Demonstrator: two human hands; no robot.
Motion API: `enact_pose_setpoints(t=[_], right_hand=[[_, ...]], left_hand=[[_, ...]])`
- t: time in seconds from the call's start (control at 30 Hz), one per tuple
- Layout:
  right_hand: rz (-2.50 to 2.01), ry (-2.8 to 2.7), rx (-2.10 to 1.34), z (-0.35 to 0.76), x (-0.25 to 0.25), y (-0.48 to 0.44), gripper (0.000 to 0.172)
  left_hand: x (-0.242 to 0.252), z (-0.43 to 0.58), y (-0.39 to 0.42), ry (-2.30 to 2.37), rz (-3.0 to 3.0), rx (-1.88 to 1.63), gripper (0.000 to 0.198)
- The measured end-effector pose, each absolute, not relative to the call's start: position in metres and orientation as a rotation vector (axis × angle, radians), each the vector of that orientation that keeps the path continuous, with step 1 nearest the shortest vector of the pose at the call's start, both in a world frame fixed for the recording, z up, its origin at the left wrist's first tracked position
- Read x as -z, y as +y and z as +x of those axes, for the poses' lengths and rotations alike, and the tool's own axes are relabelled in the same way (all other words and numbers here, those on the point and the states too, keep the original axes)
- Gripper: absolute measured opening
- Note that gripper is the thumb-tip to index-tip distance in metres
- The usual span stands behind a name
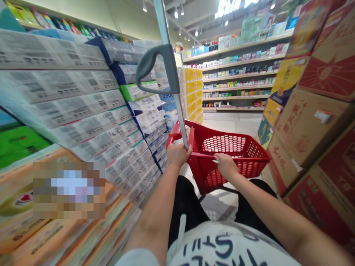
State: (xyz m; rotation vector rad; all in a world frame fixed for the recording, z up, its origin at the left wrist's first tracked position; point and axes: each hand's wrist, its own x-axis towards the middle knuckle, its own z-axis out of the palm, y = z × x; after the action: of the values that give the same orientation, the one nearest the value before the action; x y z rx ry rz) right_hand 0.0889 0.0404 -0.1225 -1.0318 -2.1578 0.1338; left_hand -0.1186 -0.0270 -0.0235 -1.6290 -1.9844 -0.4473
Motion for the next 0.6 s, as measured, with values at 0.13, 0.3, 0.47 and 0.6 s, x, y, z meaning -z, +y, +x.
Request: enact_pose_setpoints(t=[0.13, 0.3, 0.47, 0.6], right_hand=[[-0.832, -2.197, -0.172, 0.065, 0.113, 0.033, 0.041], [-0.712, -2.244, -0.042, 0.083, 0.130, 0.035, 0.047], [-1.066, -2.309, -0.088, 0.096, 0.124, 0.048, 0.028], [-0.864, -2.316, -0.113, 0.062, 0.109, 0.031, 0.039]], left_hand=[[0.024, -0.115, -0.026, -2.006, -1.628, 0.476, 0.044], [0.028, -0.116, -0.031, -1.969, -1.650, 0.533, 0.045], [0.033, -0.119, -0.029, -1.935, -1.658, 0.551, 0.046], [0.034, -0.116, -0.030, -1.910, -1.663, 0.594, 0.044]])
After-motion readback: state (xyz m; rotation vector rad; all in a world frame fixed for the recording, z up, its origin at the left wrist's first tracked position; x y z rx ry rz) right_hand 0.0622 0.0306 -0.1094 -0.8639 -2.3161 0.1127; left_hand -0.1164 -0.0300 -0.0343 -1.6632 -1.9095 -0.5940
